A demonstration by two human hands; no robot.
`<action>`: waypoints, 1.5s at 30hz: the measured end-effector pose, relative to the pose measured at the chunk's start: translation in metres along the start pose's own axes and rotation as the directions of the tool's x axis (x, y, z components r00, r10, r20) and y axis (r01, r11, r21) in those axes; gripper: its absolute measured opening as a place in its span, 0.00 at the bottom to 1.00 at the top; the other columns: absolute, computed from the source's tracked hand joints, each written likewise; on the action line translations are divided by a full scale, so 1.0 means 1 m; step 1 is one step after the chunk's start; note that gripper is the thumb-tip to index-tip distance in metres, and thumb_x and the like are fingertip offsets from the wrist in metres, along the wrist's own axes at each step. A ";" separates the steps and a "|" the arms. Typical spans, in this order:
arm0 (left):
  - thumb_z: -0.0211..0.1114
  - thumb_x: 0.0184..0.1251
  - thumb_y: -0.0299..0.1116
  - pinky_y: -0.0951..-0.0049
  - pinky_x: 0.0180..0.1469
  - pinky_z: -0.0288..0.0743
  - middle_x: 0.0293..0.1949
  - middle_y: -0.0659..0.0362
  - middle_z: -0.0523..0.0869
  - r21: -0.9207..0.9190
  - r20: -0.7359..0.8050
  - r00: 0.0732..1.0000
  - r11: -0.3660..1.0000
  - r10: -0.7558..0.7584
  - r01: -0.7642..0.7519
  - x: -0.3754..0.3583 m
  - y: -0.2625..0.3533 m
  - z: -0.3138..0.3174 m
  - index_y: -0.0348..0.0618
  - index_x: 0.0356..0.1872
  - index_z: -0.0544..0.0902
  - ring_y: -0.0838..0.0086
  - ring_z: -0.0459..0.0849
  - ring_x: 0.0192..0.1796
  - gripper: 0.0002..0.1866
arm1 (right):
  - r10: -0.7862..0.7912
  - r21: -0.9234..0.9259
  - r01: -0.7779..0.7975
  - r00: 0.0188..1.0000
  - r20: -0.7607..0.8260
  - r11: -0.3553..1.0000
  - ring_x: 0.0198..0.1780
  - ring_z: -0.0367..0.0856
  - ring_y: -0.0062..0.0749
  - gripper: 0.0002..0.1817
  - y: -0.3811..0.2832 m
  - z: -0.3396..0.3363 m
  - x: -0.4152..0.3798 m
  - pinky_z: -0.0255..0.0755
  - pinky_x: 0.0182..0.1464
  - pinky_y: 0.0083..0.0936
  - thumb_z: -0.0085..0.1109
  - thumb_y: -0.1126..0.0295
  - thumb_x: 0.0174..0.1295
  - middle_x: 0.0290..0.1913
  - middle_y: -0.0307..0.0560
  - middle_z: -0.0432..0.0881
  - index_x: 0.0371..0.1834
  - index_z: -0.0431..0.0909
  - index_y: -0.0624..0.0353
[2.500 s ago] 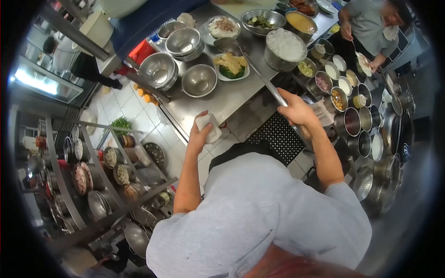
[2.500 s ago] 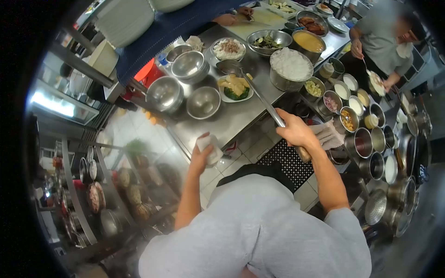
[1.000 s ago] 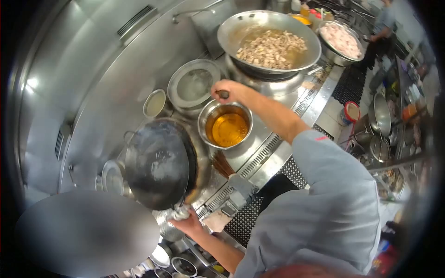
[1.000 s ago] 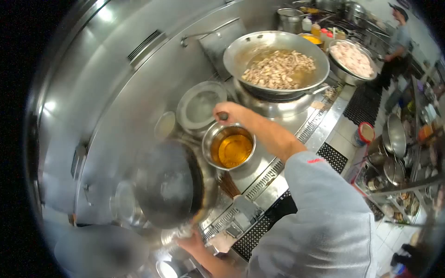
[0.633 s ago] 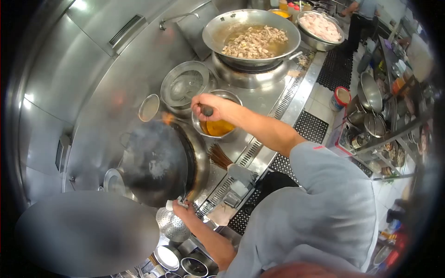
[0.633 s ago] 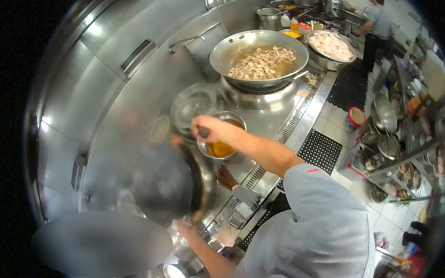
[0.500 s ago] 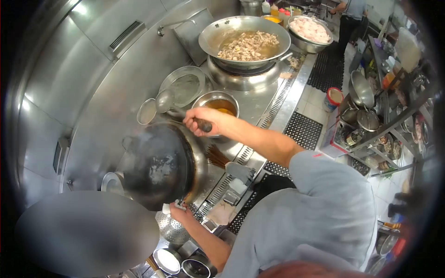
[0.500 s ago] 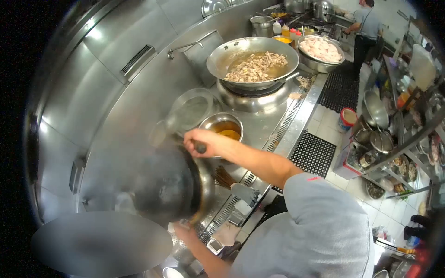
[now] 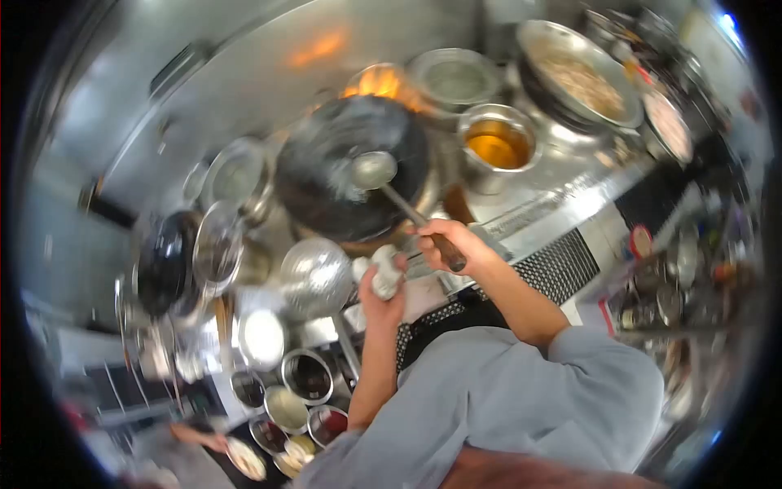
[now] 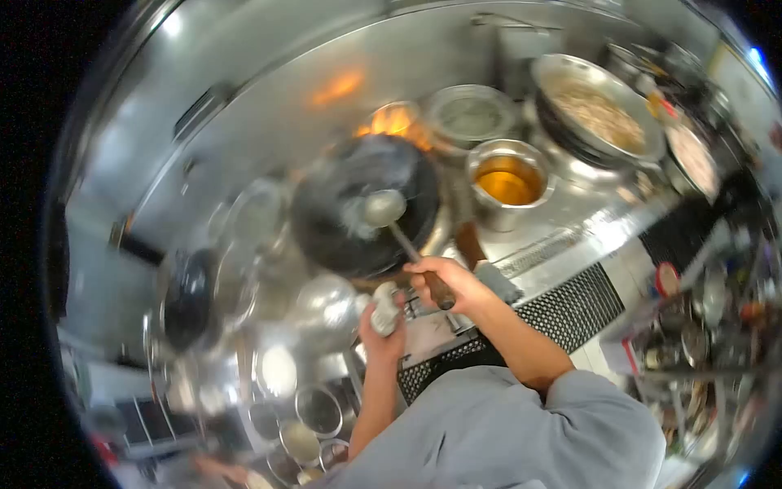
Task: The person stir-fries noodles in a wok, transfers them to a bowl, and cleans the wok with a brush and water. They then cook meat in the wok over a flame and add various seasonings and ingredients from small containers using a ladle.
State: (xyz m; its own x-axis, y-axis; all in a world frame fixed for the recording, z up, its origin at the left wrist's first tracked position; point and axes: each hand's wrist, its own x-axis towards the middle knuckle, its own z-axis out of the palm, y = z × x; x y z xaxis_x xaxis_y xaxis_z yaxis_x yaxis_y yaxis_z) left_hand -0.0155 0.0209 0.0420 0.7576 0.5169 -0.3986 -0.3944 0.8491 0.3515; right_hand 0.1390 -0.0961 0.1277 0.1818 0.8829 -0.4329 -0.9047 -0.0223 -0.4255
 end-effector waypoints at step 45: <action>0.60 0.62 0.47 0.69 0.30 0.72 0.32 0.54 0.82 0.915 -0.022 0.972 0.395 0.233 -0.074 -0.011 0.077 0.037 0.42 0.47 0.77 0.68 0.80 0.30 0.20 | -0.293 -0.358 -0.215 0.939 0.181 -0.909 0.50 0.81 0.57 0.26 -0.190 0.040 0.152 0.73 0.54 0.44 0.60 0.55 0.50 0.47 0.62 0.83 0.54 0.81 0.50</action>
State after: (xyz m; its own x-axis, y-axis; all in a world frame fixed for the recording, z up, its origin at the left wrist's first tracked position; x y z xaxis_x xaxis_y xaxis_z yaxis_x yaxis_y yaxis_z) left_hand -0.0352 0.0765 0.1047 0.6335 0.7026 -0.3241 0.2640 0.1975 0.9441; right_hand 0.3233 0.0608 0.1744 0.3660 0.9204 -0.1374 0.9211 -0.3372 0.1948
